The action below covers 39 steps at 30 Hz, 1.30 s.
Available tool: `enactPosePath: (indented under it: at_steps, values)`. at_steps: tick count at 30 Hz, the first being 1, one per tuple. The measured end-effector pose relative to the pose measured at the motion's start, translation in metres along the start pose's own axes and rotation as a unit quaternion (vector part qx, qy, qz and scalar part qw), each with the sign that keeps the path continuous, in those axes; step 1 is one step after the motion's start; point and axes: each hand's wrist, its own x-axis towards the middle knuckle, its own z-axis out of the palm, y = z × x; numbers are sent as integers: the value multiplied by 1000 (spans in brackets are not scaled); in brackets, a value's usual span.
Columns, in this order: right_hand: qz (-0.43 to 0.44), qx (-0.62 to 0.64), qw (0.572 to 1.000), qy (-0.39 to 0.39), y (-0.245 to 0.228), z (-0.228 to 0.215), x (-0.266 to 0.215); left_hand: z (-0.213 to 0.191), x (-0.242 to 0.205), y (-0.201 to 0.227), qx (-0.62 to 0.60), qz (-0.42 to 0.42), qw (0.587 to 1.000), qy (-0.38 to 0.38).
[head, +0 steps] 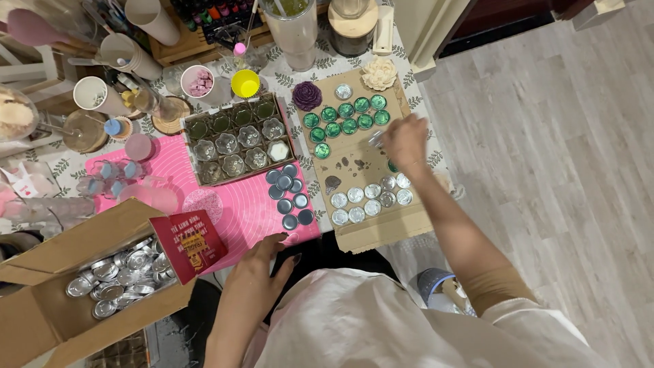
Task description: Arranging candle tins, preparing wax, and pouring it into molds at a craft station.
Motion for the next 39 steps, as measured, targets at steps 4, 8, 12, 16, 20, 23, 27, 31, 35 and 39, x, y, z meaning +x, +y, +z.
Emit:
enactPosePath:
  at_steps: [4,8,12,16,20,23,27,31,35,39]
  values:
    - [-59,-3,995,-76,-51,26,-31,-4,3,7,-11,-11,1000,-15]
    - [-56,63,989,-123,-84,26,-53,-8,1,9,-5,-23,1000,-18]
    - [-40,74,986,-141,-94,28,-60,-7,-4,-4,-15,-17,1000,-3]
    - [-25,50,984,-167,-94,33,-65,-8,-10,-9,-6,-26,1000,2]
    - [-26,70,983,-169,-95,31,-68,-8,-12,-7,-7,-23,1000,6]
    - [-22,84,982,-170,-93,31,-71,-9,-14,-5,-10,-26,1000,8]
    - [-15,116,986,-118,-78,30,-74,-10,-21,-6,-28,-24,999,29]
    - [-11,117,987,-105,-63,30,-76,-27,-35,-11,-45,-7,995,88]
    - [-44,117,985,-119,-77,21,-88,-71,-58,-48,-142,-82,971,175]
    - [46,231,958,-161,-140,-14,-100,-129,-73,-105,-92,-242,935,243]
